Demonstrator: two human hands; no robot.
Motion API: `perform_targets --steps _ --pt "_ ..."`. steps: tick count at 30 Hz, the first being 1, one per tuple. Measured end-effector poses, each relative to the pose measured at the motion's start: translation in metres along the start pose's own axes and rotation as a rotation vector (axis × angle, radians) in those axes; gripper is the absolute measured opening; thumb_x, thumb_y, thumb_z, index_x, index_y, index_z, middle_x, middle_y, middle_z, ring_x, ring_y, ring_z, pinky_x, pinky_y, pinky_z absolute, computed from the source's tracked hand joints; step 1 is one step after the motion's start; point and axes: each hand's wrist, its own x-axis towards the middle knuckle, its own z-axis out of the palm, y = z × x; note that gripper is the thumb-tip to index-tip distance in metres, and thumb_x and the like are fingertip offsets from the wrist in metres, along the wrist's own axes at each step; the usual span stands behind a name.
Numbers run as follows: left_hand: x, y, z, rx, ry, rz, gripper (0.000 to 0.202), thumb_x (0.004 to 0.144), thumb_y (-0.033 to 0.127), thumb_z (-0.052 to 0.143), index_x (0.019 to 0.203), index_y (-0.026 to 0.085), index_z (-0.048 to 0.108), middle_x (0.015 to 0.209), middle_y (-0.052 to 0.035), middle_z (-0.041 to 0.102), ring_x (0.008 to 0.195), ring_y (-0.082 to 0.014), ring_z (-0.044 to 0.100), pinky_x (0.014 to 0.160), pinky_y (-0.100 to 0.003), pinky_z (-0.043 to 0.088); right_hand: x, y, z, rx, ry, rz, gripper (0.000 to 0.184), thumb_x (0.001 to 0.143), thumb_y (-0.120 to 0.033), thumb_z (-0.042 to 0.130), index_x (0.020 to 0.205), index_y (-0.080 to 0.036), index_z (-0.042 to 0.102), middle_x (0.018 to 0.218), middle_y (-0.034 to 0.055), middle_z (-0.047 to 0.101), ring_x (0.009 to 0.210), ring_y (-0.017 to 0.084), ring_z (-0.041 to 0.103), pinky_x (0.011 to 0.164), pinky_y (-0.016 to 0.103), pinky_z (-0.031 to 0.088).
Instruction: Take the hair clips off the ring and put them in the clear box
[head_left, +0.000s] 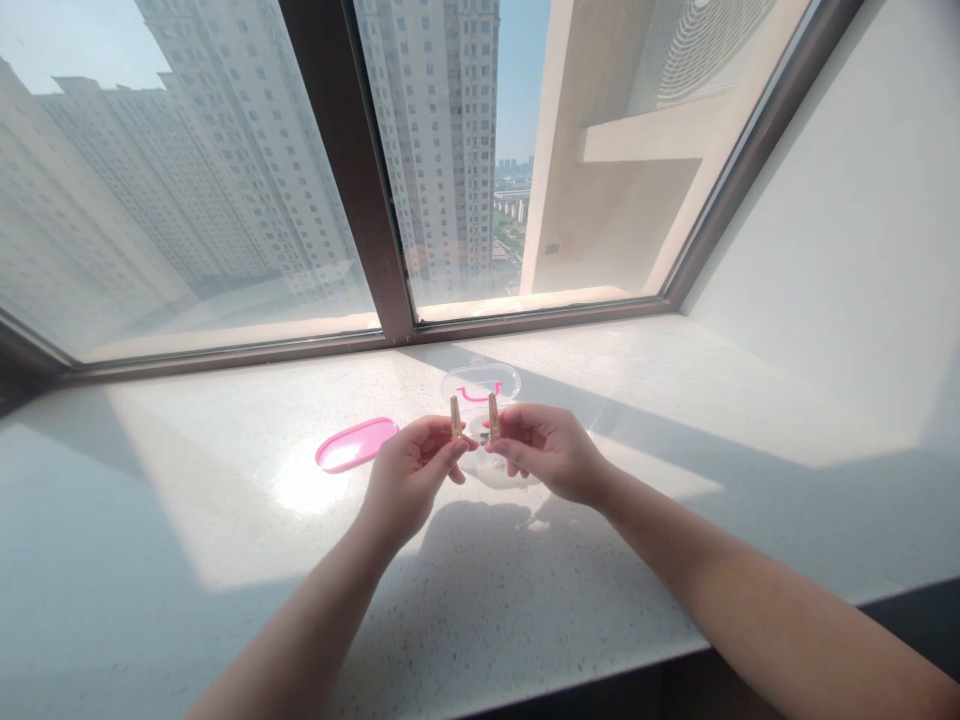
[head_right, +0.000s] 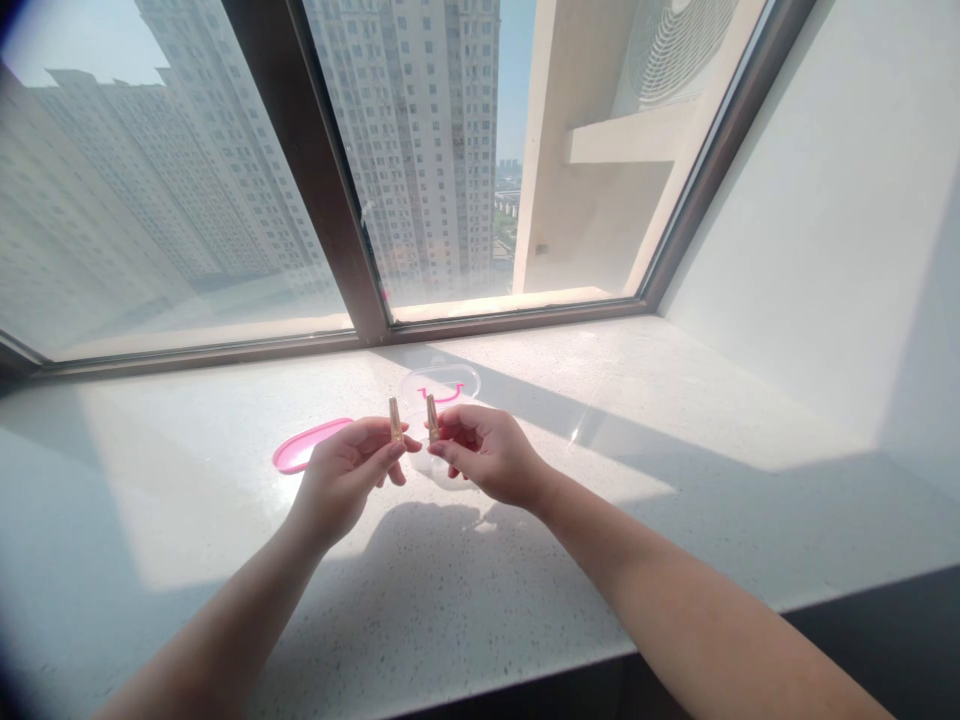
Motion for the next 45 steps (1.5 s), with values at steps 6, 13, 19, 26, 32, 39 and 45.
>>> perform_targets --steps 6,13,19,26,32,39,45 --pt "0.0006 0.0004 -0.0001 -0.001 0.001 -0.01 0.02 0.086 0.028 0.063 0.099 0.013 0.065 0.086 -0.0081 0.074 0.057 -0.0128 0.063 0.053 -0.025 0.049 -0.0002 0.0007 0.0001 -0.007 -0.005 0.004 0.019 0.082 -0.029 0.069 0.092 -0.014 0.066 0.071 0.0024 0.063 0.056 0.011 0.059 0.048 0.022 0.052" --pt "0.0005 0.003 0.0003 0.009 0.006 -0.008 0.021 0.086 0.028 0.063 0.1 0.013 0.066 0.086 -0.0085 0.074 0.057 -0.0132 0.063 0.053 -0.026 0.049 0.0004 -0.0005 0.0004 -0.002 -0.01 -0.004 0.017 0.082 -0.028 0.069 0.091 -0.014 0.066 0.07 0.0016 0.063 0.055 0.011 0.059 0.048 0.022 0.053" --pt "0.0002 0.0019 0.0007 0.01 0.004 -0.004 0.02 0.086 0.028 0.063 0.099 0.013 0.066 0.086 -0.0085 0.074 0.056 -0.0125 0.063 0.053 -0.025 0.05 0.0004 -0.0011 0.0006 0.004 -0.01 -0.003 0.018 0.081 -0.028 0.069 0.092 -0.014 0.067 0.07 0.0013 0.063 0.055 0.011 0.059 0.048 0.022 0.052" --pt "-0.0006 0.0053 0.0007 0.01 0.008 -0.013 0.019 0.086 0.028 0.064 0.097 0.013 0.066 0.082 -0.0076 0.074 0.056 -0.0131 0.063 0.052 -0.025 0.049 0.0 -0.0011 0.0 -0.004 -0.011 -0.003 0.018 0.081 -0.029 0.069 0.091 -0.014 0.066 0.069 0.0014 0.062 0.055 0.011 0.059 0.048 0.023 0.053" --pt "-0.0002 0.0043 0.0008 0.0 0.012 -0.011 0.021 0.085 0.029 0.065 0.098 0.013 0.066 0.083 -0.0079 0.074 0.056 -0.0136 0.063 0.052 -0.026 0.049 0.0002 -0.0022 0.0006 -0.003 -0.007 0.002 0.019 0.081 -0.03 0.069 0.091 -0.014 0.066 0.069 0.0017 0.062 0.055 0.011 0.059 0.048 0.023 0.053" --pt "0.0004 0.0039 0.0006 0.008 0.01 -0.012 0.02 0.086 0.029 0.063 0.098 0.013 0.066 0.085 -0.0079 0.074 0.056 -0.013 0.063 0.052 -0.025 0.048 -0.0004 -0.0012 0.0 -0.001 -0.013 -0.002 0.015 0.082 -0.026 0.069 0.092 -0.014 0.067 0.069 0.0013 0.063 0.055 0.011 0.059 0.049 0.022 0.052" --pt "0.0007 0.0014 0.0007 0.012 0.009 -0.01 0.022 0.087 0.03 0.063 0.101 0.013 0.065 0.088 -0.0086 0.074 0.057 -0.0129 0.063 0.052 -0.025 0.047 0.0005 -0.0022 0.0007 0.001 -0.016 0.001 0.015 0.082 -0.025 0.068 0.092 -0.014 0.066 0.07 0.0014 0.063 0.055 0.011 0.059 0.048 0.022 0.052"
